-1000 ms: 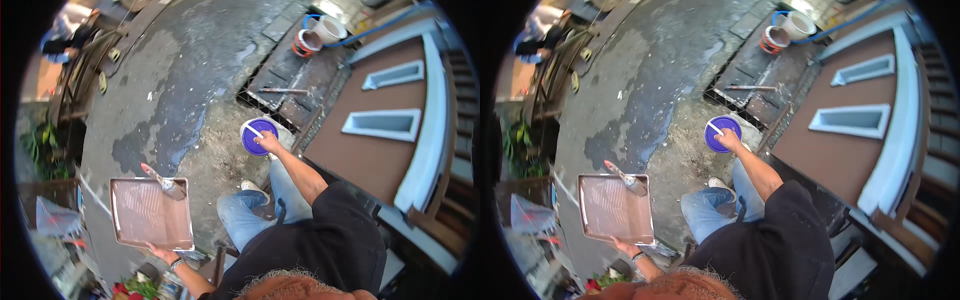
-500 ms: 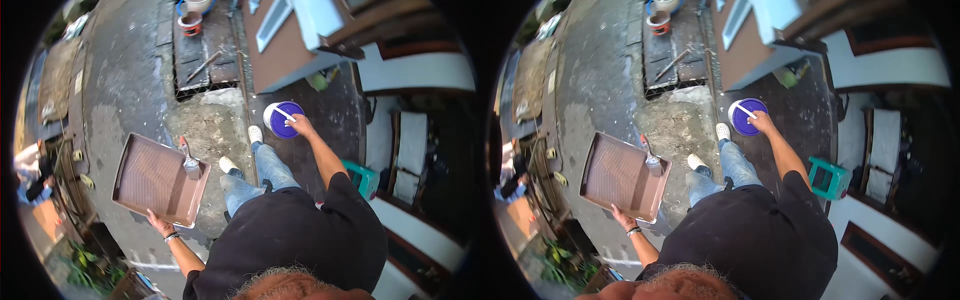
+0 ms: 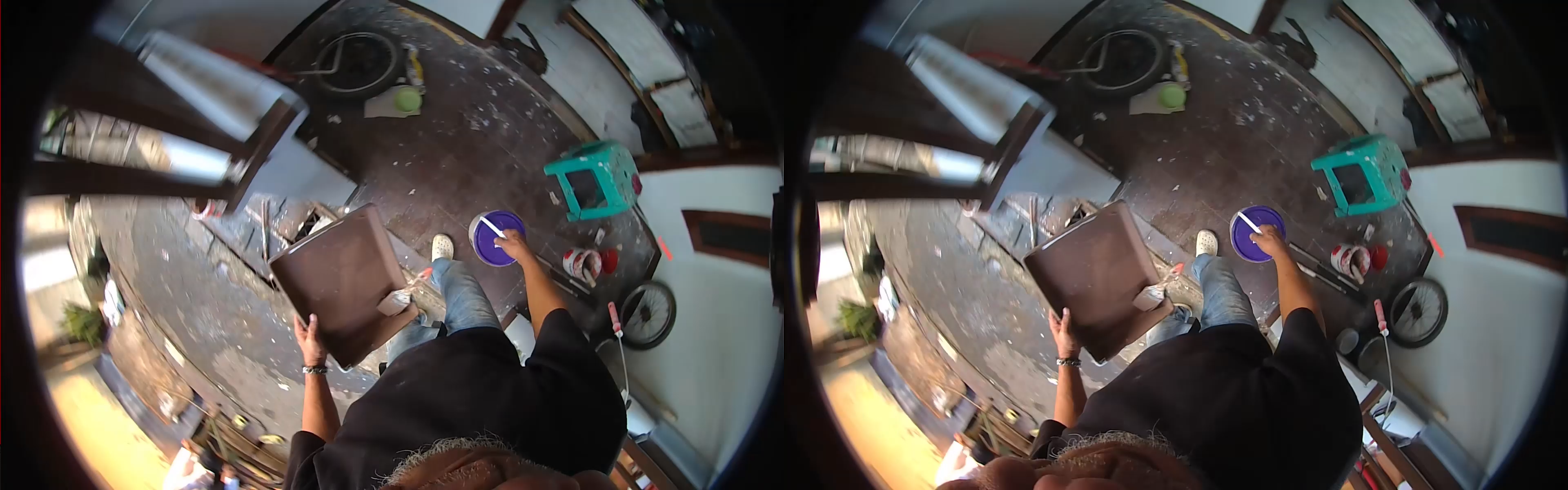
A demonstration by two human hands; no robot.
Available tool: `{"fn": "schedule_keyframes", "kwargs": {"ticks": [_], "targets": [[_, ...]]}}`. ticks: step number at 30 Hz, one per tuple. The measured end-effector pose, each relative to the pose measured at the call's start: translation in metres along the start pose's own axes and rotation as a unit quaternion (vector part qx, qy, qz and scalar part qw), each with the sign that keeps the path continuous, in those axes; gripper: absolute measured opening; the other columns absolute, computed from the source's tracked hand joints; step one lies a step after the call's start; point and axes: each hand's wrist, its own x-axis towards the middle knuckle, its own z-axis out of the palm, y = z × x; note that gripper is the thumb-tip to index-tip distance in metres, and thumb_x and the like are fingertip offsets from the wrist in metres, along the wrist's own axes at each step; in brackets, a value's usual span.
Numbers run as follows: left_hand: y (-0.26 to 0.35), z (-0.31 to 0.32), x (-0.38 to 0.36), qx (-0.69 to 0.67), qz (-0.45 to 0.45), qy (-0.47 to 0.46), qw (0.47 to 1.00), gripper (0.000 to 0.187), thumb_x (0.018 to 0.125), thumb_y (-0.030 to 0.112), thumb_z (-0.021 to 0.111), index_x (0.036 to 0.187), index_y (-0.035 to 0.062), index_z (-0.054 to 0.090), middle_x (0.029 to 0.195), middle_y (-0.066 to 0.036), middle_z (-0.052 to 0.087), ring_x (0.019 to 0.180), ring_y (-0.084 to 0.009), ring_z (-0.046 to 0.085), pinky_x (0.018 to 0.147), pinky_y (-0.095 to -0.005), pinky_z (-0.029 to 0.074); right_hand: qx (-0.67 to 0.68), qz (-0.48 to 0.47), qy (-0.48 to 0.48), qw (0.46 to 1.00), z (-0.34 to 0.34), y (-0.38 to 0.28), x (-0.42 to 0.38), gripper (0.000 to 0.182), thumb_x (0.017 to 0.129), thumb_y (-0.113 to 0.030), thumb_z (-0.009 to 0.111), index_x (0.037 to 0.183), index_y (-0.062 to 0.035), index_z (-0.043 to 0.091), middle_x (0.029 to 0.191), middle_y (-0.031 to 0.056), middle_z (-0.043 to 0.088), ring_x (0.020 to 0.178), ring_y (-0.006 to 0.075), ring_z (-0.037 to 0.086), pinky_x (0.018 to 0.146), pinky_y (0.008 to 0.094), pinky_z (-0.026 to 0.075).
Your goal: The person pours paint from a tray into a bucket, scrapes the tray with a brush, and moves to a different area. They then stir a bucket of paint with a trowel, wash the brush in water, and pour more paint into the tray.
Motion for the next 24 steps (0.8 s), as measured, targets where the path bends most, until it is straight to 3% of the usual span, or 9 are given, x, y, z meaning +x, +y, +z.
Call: {"fn": "schedule_keyframes", "kwargs": {"ticks": [3,5,6,7,11,14,20,23,24], "targets": [[0.014,0.098,0.059,0.001,0.019,-0.112,0.994,0.048,0.097,0.018,0.064,0.139,0.0034,0.044,0.132,-0.008,0.056,0.114,-0.0179,0.055,0.1,-0.0343,0.043,0.034,0.091,0.05,0.994,-0.002,0.06,-0.015,0.041,0.082,-0.038,0.07,0.097,0.0008,0.068,0.101,0.0261,0.067,0.102,0.0422,0.063,0.099,0.0459,0.044],[0.033,0.164,0.083,0.021,0.017,-0.148,0.989,0.048,0.098,0.019,0.064,0.139,0.0039,0.045,0.133,-0.009,0.056,0.116,-0.0186,0.055,0.101,-0.0348,0.043,0.07,0.121,0.013,0.99,-0.009,0.091,-0.028,0.043,0.082,-0.04,0.07,0.097,-0.0003,0.068,0.102,0.0256,0.067,0.105,0.0422,0.062,0.105,0.0452,0.039],[0.04,0.194,0.094,0.03,0.017,-0.163,0.986,0.048,0.098,0.02,0.064,0.139,0.0042,0.045,0.133,-0.009,0.056,0.116,-0.0189,0.054,0.102,-0.0351,0.042,0.043,0.115,0.03,0.992,-0.014,0.099,-0.036,0.046,0.082,-0.042,0.069,0.103,-0.0012,0.066,0.102,0.0263,0.067,0.102,0.0416,0.064,0.089,0.0474,0.05],[0.045,0.221,0.107,0.025,0.01,-0.172,0.985,0.048,0.098,0.022,0.063,0.14,0.0049,0.045,0.133,-0.009,0.056,0.116,-0.0201,0.055,0.102,-0.0362,0.043,0.055,0.142,0.039,0.988,-0.02,0.11,-0.041,0.046,0.082,-0.042,0.07,0.103,-0.001,0.066,0.102,0.0263,0.067,0.102,0.0416,0.064,0.089,0.0476,0.05],[0.068,0.297,0.147,0.026,-0.001,-0.149,0.989,0.052,0.098,0.027,0.062,0.142,0.0063,0.043,0.134,-0.009,0.056,0.117,-0.0243,0.055,0.101,-0.0411,0.045,0.103,0.224,0.021,0.969,-0.041,0.129,-0.054,0.047,0.081,-0.042,0.07,0.102,-0.0002,0.068,0.103,0.0262,0.068,0.102,0.0419,0.065,0.087,0.0482,0.05],[0.092,0.354,0.161,0.022,-0.025,-0.151,0.988,0.056,0.097,0.032,0.062,0.143,0.007,0.041,0.134,-0.012,0.054,0.118,-0.0283,0.055,0.1,-0.0452,0.047,0.104,0.27,0.1,0.952,-0.043,0.149,-0.077,0.046,0.081,-0.041,0.069,0.102,-0.0007,0.07,0.105,0.0259,0.068,0.104,0.042,0.064,0.089,0.0476,0.05],[0.105,0.429,0.244,0.0,-0.074,-0.138,0.988,0.057,0.097,0.032,0.06,0.143,0.0063,0.039,0.144,-0.016,0.045,0.125,-0.0346,0.05,0.102,-0.0536,0.045,0.222,0.389,0.135,0.884,-0.079,0.141,-0.111,0.05,0.081,-0.048,0.065,0.104,-0.0032,0.072,0.102,0.0247,0.069,0.101,0.0396,0.066,0.087,0.0473,0.05],[0.116,0.482,0.29,0.058,-0.113,-0.137,0.982,0.059,0.097,0.036,0.059,0.144,0.0076,0.038,0.145,-0.017,0.044,0.125,-0.0367,0.05,0.101,-0.0557,0.045,0.205,0.457,0.181,0.847,-0.086,0.146,-0.107,0.051,0.08,-0.048,0.065,0.103,-0.0041,0.073,0.101,0.0237,0.07,0.099,0.0393,0.067,0.087,0.0463,0.051],[0.12,0.504,0.3,0.095,-0.097,-0.131,0.982,0.062,0.095,0.041,0.06,0.144,0.0092,0.038,0.146,-0.017,0.043,0.125,-0.0385,0.049,0.101,-0.0571,0.044,0.254,0.496,0.196,0.807,-0.098,0.141,-0.106,0.051,0.079,-0.05,0.065,0.1,-0.0042,0.073,0.103,0.0232,0.069,0.102,0.04,0.065,0.089,0.0465,0.05]]}}
